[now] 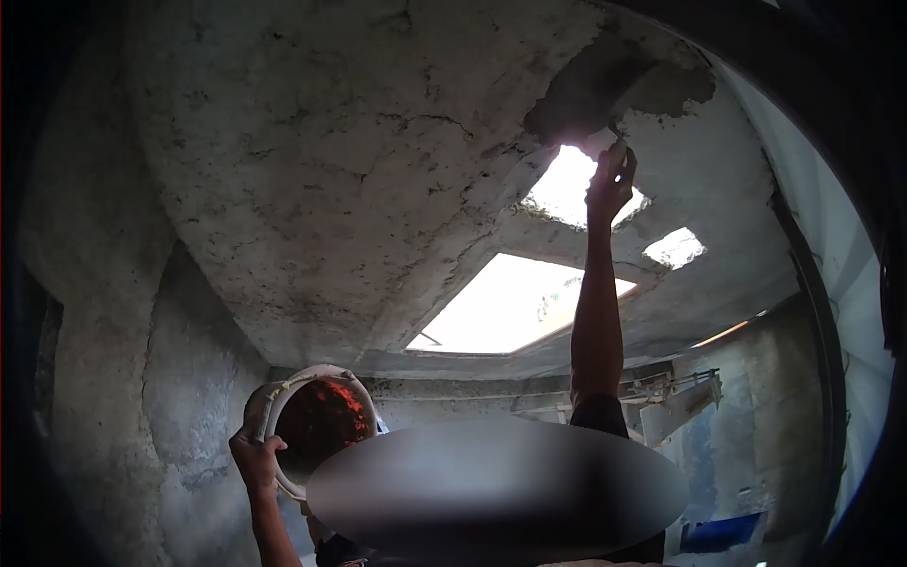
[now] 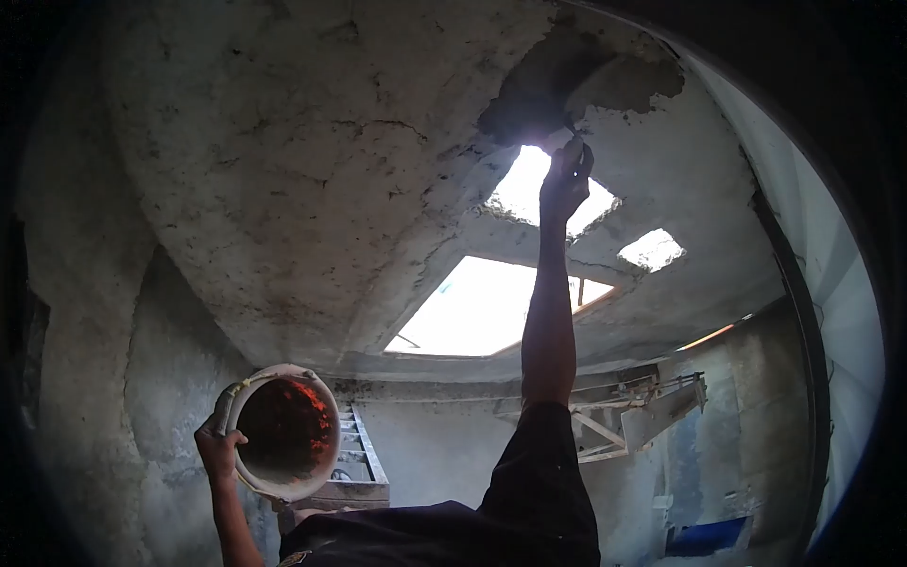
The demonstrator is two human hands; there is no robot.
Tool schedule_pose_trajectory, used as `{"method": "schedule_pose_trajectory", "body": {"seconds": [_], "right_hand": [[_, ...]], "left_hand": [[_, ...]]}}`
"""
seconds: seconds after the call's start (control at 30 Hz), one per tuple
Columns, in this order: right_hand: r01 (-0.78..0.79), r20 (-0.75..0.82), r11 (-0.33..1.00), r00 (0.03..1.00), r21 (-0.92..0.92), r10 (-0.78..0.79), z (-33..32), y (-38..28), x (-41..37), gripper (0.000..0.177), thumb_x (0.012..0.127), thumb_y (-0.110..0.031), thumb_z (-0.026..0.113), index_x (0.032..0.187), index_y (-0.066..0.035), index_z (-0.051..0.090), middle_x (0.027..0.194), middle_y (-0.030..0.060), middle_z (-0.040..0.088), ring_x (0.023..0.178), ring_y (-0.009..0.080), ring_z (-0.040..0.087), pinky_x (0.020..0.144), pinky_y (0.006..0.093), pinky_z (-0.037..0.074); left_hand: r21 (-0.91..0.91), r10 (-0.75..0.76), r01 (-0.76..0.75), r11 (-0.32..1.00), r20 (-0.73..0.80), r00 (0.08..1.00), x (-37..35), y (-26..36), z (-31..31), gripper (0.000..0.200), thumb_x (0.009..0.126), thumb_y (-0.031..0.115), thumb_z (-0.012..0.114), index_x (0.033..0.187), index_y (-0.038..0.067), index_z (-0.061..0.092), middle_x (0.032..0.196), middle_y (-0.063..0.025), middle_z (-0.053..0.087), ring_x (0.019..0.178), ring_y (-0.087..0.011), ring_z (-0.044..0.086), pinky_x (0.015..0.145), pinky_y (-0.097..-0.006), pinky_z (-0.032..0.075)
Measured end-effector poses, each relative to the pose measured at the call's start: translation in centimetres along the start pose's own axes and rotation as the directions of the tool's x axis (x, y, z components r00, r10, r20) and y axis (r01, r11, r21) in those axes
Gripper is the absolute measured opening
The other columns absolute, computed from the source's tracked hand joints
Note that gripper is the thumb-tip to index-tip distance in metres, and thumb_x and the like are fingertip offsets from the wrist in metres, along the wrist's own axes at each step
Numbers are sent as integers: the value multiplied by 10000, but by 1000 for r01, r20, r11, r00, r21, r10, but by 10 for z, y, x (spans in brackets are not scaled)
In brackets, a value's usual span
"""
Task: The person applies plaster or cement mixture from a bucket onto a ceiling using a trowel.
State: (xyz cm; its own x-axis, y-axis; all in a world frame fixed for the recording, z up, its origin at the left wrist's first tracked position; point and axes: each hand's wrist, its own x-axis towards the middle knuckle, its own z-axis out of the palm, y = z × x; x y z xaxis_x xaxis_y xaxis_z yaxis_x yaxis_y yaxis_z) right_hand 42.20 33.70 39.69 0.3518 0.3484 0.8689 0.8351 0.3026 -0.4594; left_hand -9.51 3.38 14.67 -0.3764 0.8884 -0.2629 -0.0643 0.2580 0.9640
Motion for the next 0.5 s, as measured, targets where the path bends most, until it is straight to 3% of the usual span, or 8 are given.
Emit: {"method": "schedule_pose_trajectory", "body": {"seconds": [0.03,0.07,0.13,0.23,0.37,0.43,0.5], "right_hand": [[231,-22,934,969,-274,-246,5,3,3,438,884,-315,540,1238,-73,455,1021,158,608,822,304,625,696,363,516],[415,27,743,881,-526,-473,9,7,6,440,894,-332,511,1251,-82,452,1050,154,605,878,343,612,745,385,511],[333,-8,808,923,-487,-385,20,21,6,466,905,-397,459,1258,-92,452,1057,202,589,893,375,602,756,410,511],[144,103,817,989,-559,-103,21,18,8,521,894,-436,455,1304,-124,381,1006,276,572,876,395,609,697,469,525],[128,143,816,988,-564,-56,15,-1,9,508,898,-398,471,1311,-124,359,983,257,579,815,400,619,660,491,527],[249,162,804,968,-541,-190,13,-4,11,510,873,-276,491,1324,-62,389,857,260,615,775,428,608,682,509,502],[215,162,823,975,-526,-151,8,-8,14,498,875,-274,484,1319,-68,393,842,268,612,762,433,608,673,511,500]], "left_hand": [[29,-27,27,999,0,1000,1,3,0,330,496,-31,578,822,-60,624,770,-27,602,687,-142,551,638,-274,448],[58,-54,54,997,0,999,2,5,0,331,496,-20,592,821,-74,622,783,-48,619,707,-157,567,674,-284,459],[43,-22,23,999,-19,1000,4,2,3,322,495,-18,594,812,-71,623,782,-50,623,705,-160,571,670,-287,463],[9,-16,16,1000,12,1000,4,7,6,340,495,-25,588,831,-66,626,803,-50,628,710,-163,577,678,-288,467],[-6,-24,24,1000,56,998,10,-9,2,368,490,-36,583,853,-69,629,838,-54,635,750,-167,587,713,-281,468],[11,-35,35,999,69,997,10,-9,2,382,490,-41,581,867,-69,633,847,-57,637,759,-168,589,718,-280,468],[-5,-38,39,999,103,994,9,-9,4,425,491,-54,575,910,-69,641,874,-60,646,772,-166,593,717,-278,468]]}}
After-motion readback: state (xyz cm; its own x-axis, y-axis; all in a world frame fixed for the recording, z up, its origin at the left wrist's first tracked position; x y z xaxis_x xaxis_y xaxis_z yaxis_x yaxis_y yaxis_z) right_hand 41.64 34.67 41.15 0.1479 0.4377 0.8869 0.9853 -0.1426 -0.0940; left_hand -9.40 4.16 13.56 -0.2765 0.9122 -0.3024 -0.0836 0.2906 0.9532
